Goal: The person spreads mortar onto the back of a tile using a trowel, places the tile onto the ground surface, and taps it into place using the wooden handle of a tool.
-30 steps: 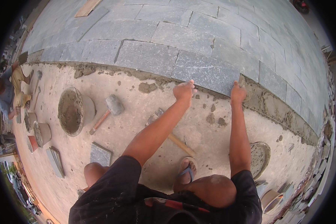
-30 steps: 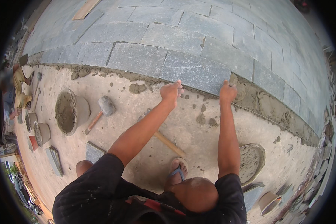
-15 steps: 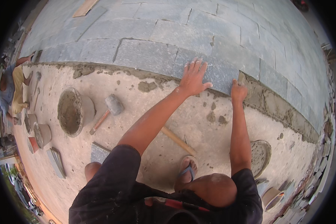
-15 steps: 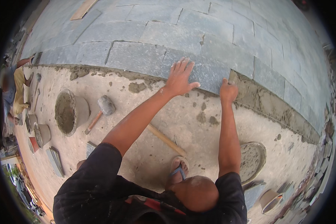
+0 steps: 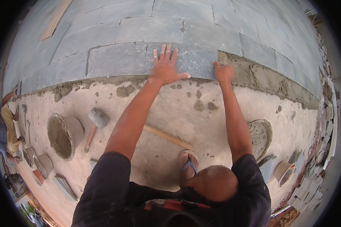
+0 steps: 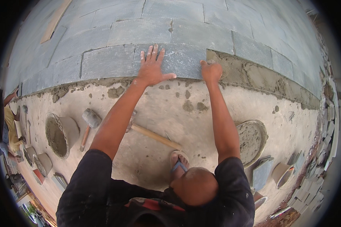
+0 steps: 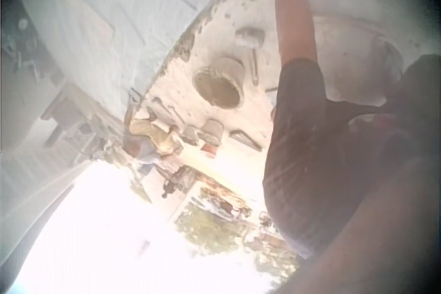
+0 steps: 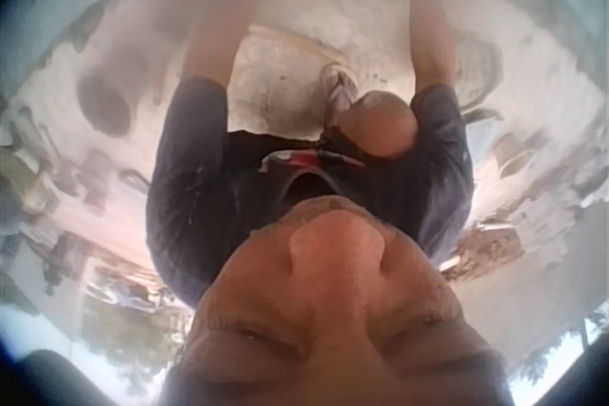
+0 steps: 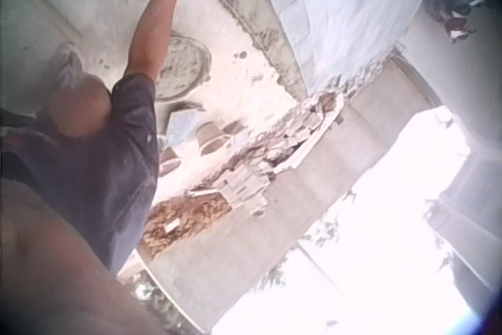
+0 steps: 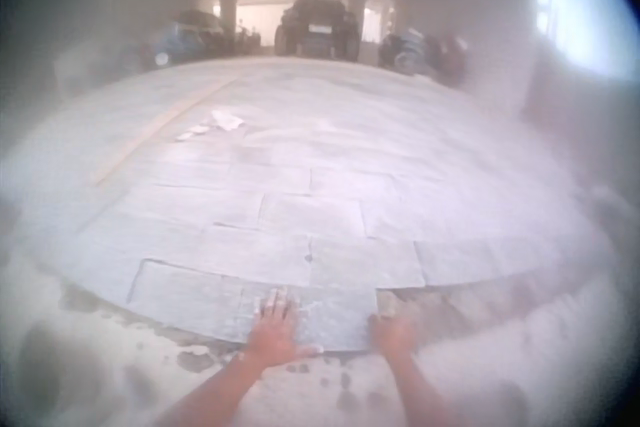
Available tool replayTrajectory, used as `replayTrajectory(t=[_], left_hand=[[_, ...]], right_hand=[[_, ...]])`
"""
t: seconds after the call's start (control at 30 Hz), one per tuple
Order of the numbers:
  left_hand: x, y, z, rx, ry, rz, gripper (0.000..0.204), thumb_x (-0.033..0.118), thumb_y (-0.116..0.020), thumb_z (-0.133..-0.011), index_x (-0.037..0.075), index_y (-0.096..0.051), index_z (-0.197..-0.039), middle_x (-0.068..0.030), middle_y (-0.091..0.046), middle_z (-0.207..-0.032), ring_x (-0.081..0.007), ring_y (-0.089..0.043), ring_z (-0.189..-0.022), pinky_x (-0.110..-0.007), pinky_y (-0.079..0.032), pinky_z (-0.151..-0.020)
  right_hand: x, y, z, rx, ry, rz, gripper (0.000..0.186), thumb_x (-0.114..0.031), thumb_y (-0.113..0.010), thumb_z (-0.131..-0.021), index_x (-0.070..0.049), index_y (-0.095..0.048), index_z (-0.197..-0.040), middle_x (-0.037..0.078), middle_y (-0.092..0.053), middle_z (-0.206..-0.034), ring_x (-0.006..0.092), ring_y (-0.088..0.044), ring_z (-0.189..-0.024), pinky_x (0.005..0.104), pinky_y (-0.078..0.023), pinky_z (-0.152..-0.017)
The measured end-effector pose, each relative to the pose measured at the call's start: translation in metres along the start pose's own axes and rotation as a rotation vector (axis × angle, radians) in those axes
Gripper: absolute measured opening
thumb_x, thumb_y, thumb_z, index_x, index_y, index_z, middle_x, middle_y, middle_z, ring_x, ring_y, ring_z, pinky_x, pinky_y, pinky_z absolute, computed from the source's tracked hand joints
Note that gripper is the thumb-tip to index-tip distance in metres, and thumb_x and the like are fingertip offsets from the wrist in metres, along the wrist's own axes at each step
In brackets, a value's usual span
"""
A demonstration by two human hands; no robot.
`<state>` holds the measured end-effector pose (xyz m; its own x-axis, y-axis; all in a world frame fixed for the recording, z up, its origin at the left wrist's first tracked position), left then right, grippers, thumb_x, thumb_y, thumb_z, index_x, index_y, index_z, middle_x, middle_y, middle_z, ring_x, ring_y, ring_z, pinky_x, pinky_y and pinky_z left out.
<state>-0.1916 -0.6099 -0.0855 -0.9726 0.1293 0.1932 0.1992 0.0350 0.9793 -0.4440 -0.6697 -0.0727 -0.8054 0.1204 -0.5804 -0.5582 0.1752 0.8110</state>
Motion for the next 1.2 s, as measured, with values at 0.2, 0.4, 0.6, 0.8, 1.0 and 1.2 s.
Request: replayTrajectory(t=[0.2, 0.4, 0.6, 0.8, 1.0, 1.2], left_hand=[[0.004, 0.007, 0.002, -0.027, 0.005, -0.019, 0.139, 0.095, -0.058, -0.062, 0.005, -0.019, -0.161, -0.0255, -0.011, -0.166, -0.0415, 0.000, -0.156, -0.066, 0.002, -0.121], [0.006, 0.008, 0.000, -0.019, 0.016, 0.001, 0.139, 0.094, -0.061, -0.062, 0.006, -0.020, -0.161, -0.0242, -0.011, -0.167, -0.0404, -0.001, -0.156, -0.065, 0.002, -0.122], [0.008, 0.017, 0.000, -0.040, 0.020, -0.055, 0.138, 0.094, -0.061, -0.062, 0.005, -0.023, -0.160, -0.0243, -0.017, -0.165, -0.0412, -0.009, -0.155, -0.067, -0.007, -0.121], [0.015, 0.030, -0.003, -0.097, 0.014, -0.117, 0.137, 0.094, -0.061, -0.062, 0.004, -0.025, -0.159, -0.0244, -0.021, -0.164, -0.0418, -0.015, -0.153, -0.068, -0.014, -0.119], [0.009, 0.029, -0.004, -0.118, 0.033, -0.102, 0.141, 0.094, -0.064, -0.058, 0.004, -0.025, -0.159, -0.0253, -0.020, -0.164, -0.0423, -0.014, -0.154, -0.069, -0.013, -0.119], [0.009, 0.026, -0.009, -0.168, 0.056, -0.028, 0.146, 0.092, -0.070, -0.052, 0.004, -0.023, -0.160, -0.0262, -0.015, -0.165, -0.0430, -0.007, -0.155, -0.070, -0.007, -0.120]], right_hand=[[0.007, 0.000, -0.002, -0.007, 0.035, -0.095, 0.032, -0.031, -0.076, -0.084, 0.001, -0.076, -0.086, 0.026, -0.069, -0.076, 0.0428, -0.068, -0.073, 0.0468, -0.051, -0.071], [0.041, 0.013, 0.003, -0.004, 0.163, 0.050, 0.038, -0.033, -0.067, -0.090, 0.000, -0.072, -0.109, 0.026, -0.071, -0.098, 0.0447, -0.068, -0.093, 0.0499, -0.052, -0.084], [0.029, 0.043, 0.025, -0.170, 0.119, 0.253, 0.038, -0.035, -0.064, -0.092, -0.001, -0.069, -0.110, 0.026, -0.071, -0.102, 0.0447, -0.067, -0.098, 0.0525, -0.052, -0.087], [0.038, 0.046, 0.042, -0.183, 0.195, 0.339, 0.034, -0.030, -0.064, -0.091, -0.003, -0.067, -0.112, 0.023, -0.070, -0.106, 0.0423, -0.066, -0.102, 0.0516, -0.053, -0.088], [0.032, 0.047, 0.045, -0.259, 0.205, 0.428, 0.032, -0.025, -0.067, -0.089, -0.004, -0.067, -0.113, 0.020, -0.069, -0.111, 0.0402, -0.066, -0.105, 0.0496, -0.053, -0.090], [0.040, 0.053, 0.047, -0.327, 0.256, 0.429, 0.032, -0.023, -0.068, -0.088, -0.005, -0.067, -0.115, 0.020, -0.068, -0.115, 0.0398, -0.065, -0.107, 0.0496, -0.053, -0.091]])
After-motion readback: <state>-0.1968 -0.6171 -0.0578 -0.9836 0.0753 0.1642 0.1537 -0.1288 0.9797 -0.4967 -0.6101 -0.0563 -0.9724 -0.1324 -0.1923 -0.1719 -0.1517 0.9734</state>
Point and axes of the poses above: each hand's wrist, its own z-axis away from the middle knuckle, its own y-axis out of the back of the hand, x = y × z, the point moved 1 cm from there along -z, towards the middle knuckle
